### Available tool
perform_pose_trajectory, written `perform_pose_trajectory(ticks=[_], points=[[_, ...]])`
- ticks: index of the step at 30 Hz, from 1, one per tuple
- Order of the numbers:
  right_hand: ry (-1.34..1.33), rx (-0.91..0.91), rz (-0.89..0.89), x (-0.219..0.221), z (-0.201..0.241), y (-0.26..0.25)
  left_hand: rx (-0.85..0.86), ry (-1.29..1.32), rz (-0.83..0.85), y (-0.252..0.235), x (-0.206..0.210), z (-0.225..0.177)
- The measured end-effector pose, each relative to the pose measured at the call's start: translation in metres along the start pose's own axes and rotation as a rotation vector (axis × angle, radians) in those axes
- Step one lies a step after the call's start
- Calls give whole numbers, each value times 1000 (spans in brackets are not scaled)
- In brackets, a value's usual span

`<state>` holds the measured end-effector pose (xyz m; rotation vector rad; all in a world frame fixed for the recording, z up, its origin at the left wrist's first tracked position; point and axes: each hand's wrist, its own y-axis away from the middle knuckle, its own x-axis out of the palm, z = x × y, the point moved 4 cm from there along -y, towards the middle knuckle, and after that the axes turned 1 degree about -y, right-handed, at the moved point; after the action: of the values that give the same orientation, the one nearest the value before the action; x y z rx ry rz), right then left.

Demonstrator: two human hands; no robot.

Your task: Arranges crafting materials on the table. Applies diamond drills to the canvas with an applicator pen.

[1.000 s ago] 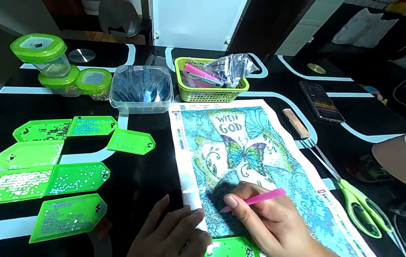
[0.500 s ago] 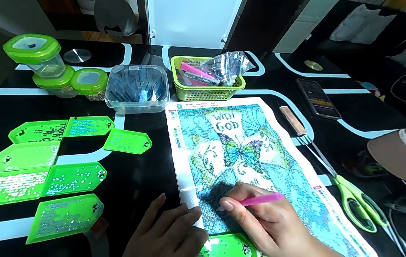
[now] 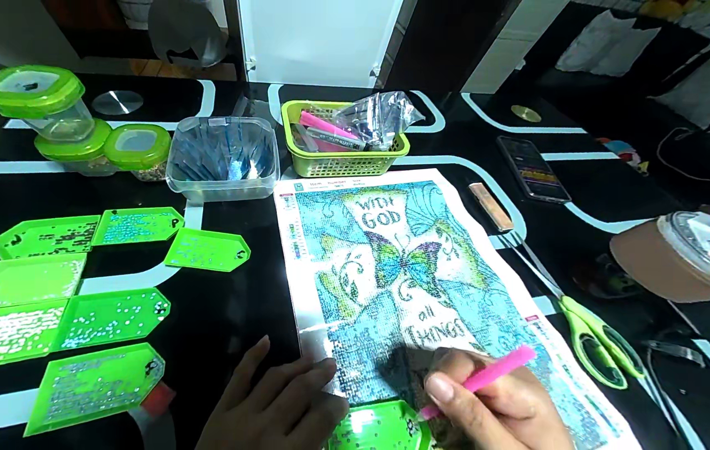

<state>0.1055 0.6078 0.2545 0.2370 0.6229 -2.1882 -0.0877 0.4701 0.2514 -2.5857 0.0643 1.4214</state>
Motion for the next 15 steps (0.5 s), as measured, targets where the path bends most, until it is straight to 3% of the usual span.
perform_pose_trajectory(ticks=[15], points=[[97, -77, -16, 4, -4, 5, -3, -3, 4, 0, -1, 0]])
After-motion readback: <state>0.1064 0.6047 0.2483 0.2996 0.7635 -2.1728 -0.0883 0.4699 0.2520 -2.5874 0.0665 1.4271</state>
